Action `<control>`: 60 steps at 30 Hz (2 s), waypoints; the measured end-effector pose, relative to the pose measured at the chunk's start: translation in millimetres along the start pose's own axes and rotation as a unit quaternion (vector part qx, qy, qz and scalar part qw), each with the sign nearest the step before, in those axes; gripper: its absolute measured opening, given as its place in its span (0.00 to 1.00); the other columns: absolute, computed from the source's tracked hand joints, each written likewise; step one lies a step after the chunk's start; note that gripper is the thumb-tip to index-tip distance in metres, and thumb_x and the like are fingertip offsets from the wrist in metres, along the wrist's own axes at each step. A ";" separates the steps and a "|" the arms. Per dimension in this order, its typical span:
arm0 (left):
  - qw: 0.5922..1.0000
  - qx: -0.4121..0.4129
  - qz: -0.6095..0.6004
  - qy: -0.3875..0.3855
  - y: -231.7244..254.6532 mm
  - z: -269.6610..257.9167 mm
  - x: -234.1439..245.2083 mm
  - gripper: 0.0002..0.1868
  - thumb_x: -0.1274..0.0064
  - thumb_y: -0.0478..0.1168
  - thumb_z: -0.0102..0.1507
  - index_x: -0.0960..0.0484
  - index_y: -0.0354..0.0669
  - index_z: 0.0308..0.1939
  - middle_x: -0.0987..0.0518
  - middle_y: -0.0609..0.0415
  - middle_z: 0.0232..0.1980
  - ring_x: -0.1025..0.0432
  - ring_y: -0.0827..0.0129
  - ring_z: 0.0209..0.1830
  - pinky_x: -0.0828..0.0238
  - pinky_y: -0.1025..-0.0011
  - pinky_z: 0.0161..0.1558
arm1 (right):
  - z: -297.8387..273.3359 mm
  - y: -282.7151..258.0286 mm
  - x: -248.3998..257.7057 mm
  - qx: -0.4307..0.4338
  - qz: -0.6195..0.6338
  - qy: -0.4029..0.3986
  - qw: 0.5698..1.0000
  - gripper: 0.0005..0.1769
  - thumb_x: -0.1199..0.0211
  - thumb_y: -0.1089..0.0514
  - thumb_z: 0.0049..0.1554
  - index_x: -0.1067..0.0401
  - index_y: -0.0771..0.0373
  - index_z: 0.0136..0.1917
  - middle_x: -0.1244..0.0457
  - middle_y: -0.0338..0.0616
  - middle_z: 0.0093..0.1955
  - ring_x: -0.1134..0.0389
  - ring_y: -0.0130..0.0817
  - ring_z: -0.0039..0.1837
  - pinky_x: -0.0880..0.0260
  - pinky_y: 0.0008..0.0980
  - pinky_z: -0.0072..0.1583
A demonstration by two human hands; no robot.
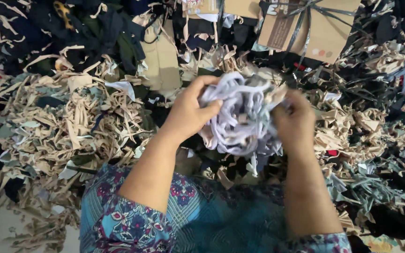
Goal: Sorting and stacking various fabric scraps by color and type from a large pile on the floor
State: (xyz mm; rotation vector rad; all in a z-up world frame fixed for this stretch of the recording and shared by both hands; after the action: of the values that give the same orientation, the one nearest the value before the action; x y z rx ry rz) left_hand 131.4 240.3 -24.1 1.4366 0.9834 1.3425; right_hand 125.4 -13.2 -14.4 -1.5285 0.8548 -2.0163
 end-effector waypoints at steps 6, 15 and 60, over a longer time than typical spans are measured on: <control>0.974 -0.032 0.224 0.017 -0.2 -1.8 8.6 0.31 0.51 0.43 0.63 0.33 0.45 0.71 0.28 0.37 0.58 0.29 0.36 0.59 0.25 0.45 0.52 | 13.0 31.5 -16.2 -0.027 -0.089 -0.069 0.993 0.24 0.37 0.49 0.59 0.27 0.44 0.69 0.32 0.57 0.60 0.35 0.64 0.65 0.35 0.60 0.63; 0.956 -0.147 0.251 0.024 8.7 -3.2 -19.0 0.22 0.39 0.51 0.61 0.18 0.54 0.59 0.36 0.35 0.70 0.34 0.31 0.66 0.32 0.41 0.60 | -1.6 7.0 -22.2 0.128 -0.059 -0.105 0.984 0.27 0.27 0.48 0.55 0.25 0.50 0.67 0.35 0.56 0.59 0.32 0.63 0.61 0.30 0.56 0.58; 0.904 -0.171 0.387 -0.060 26.4 -55.5 -22.4 0.14 0.33 0.48 0.56 0.13 0.59 0.46 0.39 0.48 0.69 0.54 0.40 0.75 0.58 0.36 0.70 | -44.8 69.6 20.8 0.060 -0.226 -0.217 0.948 0.25 0.24 0.37 0.49 0.22 0.54 0.51 0.32 0.52 0.49 0.29 0.57 0.55 0.27 0.57 0.55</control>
State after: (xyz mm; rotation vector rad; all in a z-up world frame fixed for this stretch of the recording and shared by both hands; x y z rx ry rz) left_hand 73.3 217.1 -5.0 1.6689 0.0380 1.8388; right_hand 76.4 -67.2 -58.7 -2.1265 0.2130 -1.8519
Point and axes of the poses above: each hand's wrist, its own z-axis towards the middle knuckle, its own x-axis out of the back of the hand, y = z × x, the point moved 4 cm from there along z, towards the middle knuckle
